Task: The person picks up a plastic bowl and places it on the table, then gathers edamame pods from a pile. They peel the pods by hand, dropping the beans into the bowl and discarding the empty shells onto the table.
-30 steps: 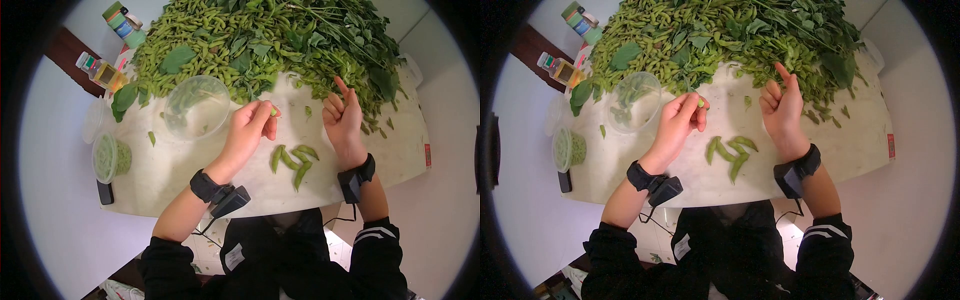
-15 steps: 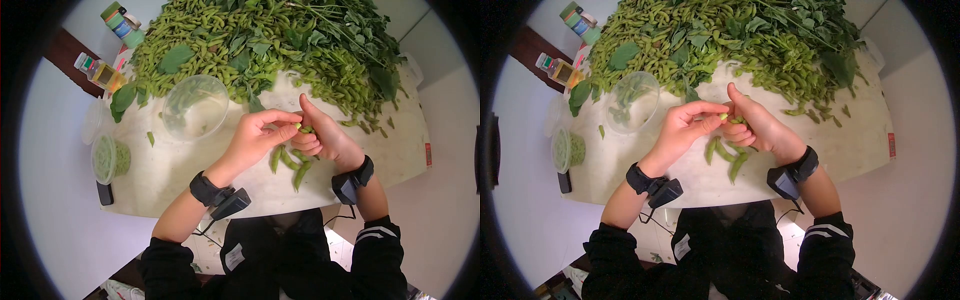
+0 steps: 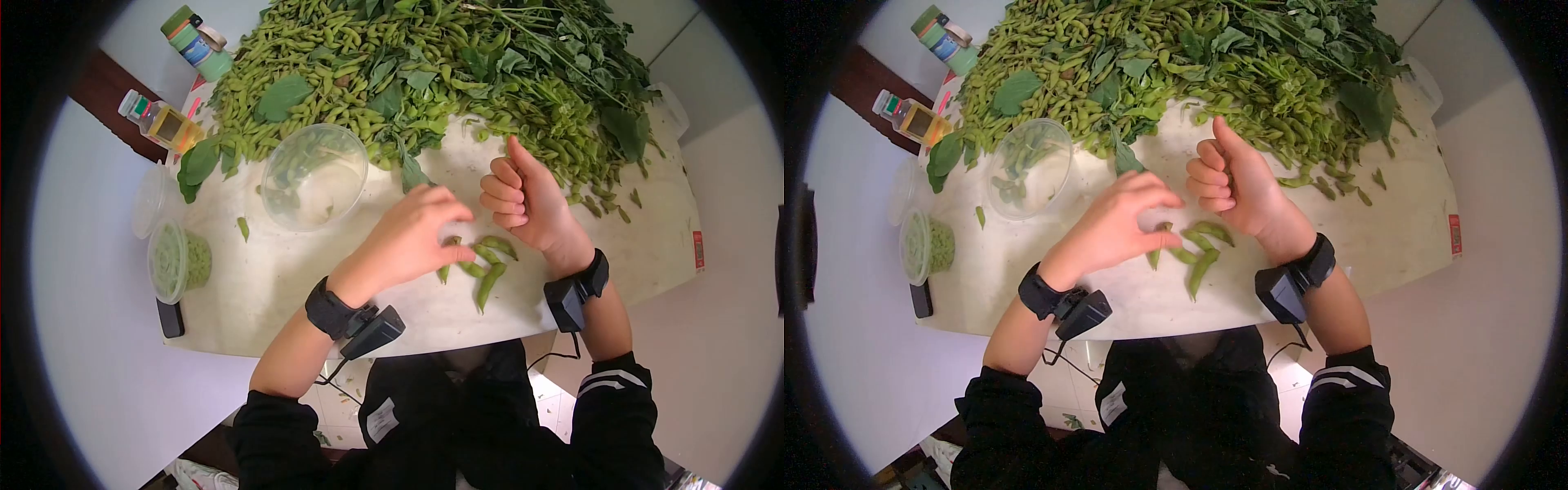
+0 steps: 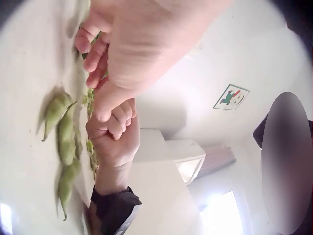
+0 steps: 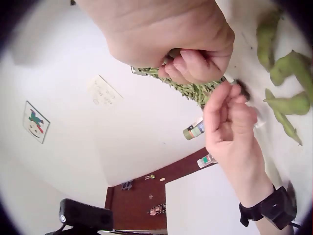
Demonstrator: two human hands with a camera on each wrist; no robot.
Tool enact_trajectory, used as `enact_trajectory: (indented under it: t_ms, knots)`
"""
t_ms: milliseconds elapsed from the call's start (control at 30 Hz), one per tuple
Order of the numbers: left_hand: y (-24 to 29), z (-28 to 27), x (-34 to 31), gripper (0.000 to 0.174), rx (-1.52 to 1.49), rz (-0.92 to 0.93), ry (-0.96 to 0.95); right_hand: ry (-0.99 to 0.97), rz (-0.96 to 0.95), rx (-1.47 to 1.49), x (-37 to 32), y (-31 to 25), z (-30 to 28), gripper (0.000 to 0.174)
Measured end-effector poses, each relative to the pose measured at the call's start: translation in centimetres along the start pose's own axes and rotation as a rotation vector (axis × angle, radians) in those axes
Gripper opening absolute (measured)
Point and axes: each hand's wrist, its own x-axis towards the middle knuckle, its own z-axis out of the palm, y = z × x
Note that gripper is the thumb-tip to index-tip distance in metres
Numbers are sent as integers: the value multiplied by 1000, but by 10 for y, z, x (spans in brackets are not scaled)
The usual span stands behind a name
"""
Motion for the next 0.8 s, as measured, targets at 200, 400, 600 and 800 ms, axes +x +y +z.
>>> enact_trajectory:
  t_ms: [200, 400, 600, 800]
  knots:
    - [1, -1, -1, 17, -76, -57, -141, 277, -109, -99, 0, -9, 7, 30]
    - [-3, 5, -3, 14, -45, -13, -43, 272, -113, -431, 23, -4, 64, 23]
    - [-5, 6, -4, 11, -126, -77, -84, -27, -173, -743, 68, 9, 135, 22]
    - [-16, 14, -8, 16, -241, 38, 56, 13, -235, -1003, 92, 30, 152, 44]
